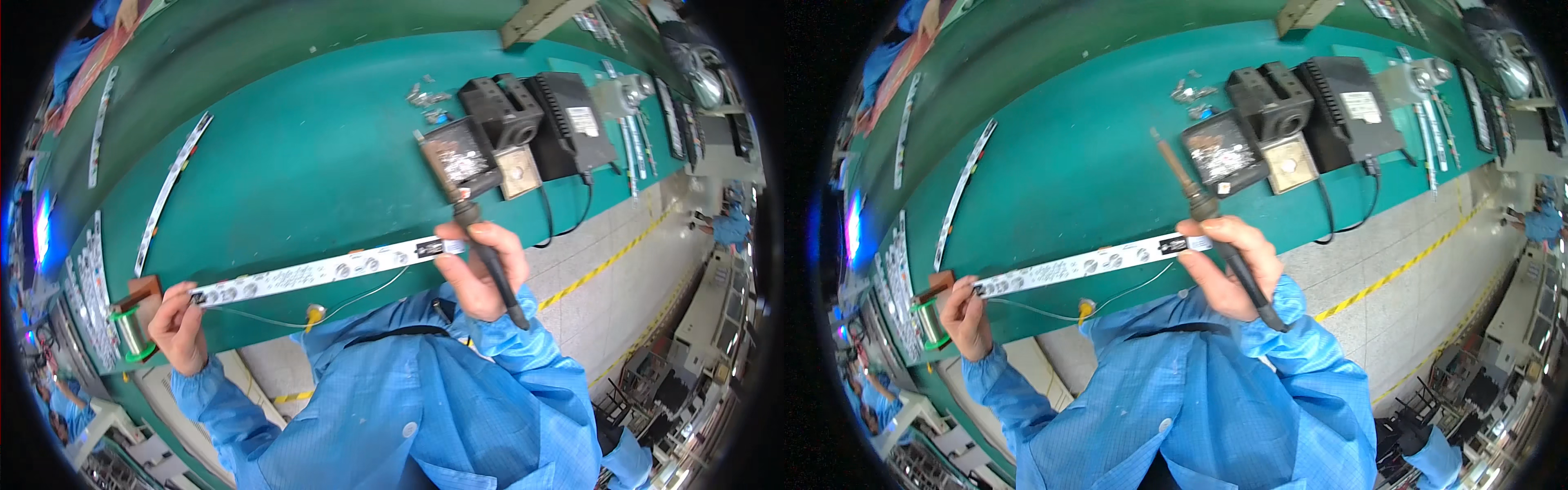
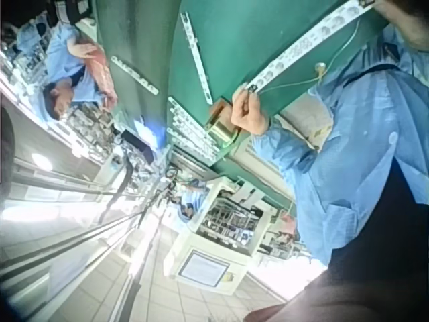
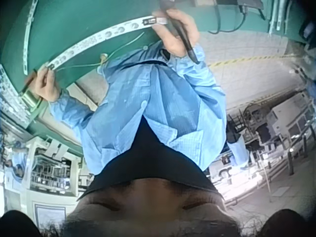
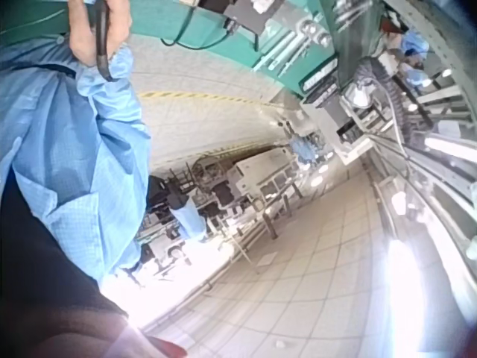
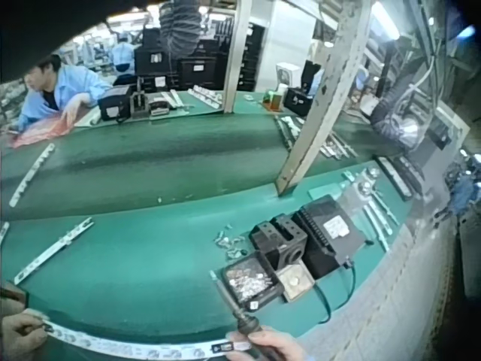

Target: The person solders components onto circuit board strips using a soldering iron and solder wire, then takes additional circuit boards from the conveyor belt and aligns them on the table.

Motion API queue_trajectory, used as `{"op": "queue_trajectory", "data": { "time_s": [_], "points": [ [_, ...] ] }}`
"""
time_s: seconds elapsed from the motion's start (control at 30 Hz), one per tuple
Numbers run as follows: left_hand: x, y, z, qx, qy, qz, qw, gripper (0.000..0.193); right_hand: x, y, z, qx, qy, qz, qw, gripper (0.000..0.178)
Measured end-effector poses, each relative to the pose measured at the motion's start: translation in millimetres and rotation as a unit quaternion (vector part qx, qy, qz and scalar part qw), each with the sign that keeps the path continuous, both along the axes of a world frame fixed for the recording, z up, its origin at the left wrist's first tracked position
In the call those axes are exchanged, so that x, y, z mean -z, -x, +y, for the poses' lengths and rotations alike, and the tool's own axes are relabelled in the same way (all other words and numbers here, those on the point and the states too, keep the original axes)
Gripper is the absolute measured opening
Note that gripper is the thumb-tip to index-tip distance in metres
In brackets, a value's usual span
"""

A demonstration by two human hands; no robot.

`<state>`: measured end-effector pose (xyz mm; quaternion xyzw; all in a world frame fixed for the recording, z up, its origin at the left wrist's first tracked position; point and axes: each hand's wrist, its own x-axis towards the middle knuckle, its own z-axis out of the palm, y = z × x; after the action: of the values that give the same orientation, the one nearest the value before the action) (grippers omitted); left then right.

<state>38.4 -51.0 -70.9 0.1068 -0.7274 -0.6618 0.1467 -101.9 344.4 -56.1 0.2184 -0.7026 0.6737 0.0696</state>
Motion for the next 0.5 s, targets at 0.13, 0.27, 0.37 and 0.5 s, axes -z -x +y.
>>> {"op": "queue_trajectory", "data": {
  "time_s": [0.13,0.27,0.37,0.5],
  "points": [
    [11.7,-23.6,-27.1,0.007,0.043,-0.008,0.999,0.030,-20.2,7.5,1.8,-0.017,-0.057,-0.071,0.996,0.029],
    [-13.6,-15.5,-8.4,0.023,0.274,0.012,0.961,0.026,0.7,3.2,-8.4,-0.060,0.121,-0.107,0.985,0.034],
    [-9.6,7.6,2.3,-0.008,0.224,-0.019,0.974,0.026,-4.9,4.1,-2.6,-0.039,0.112,-0.083,0.989,0.035],
    [2.6,26.2,-22.6,0.049,0.156,-0.026,0.986,0.025,-5.8,7.7,-0.7,-0.011,0.100,-0.078,0.992,0.034]
  ]
}}
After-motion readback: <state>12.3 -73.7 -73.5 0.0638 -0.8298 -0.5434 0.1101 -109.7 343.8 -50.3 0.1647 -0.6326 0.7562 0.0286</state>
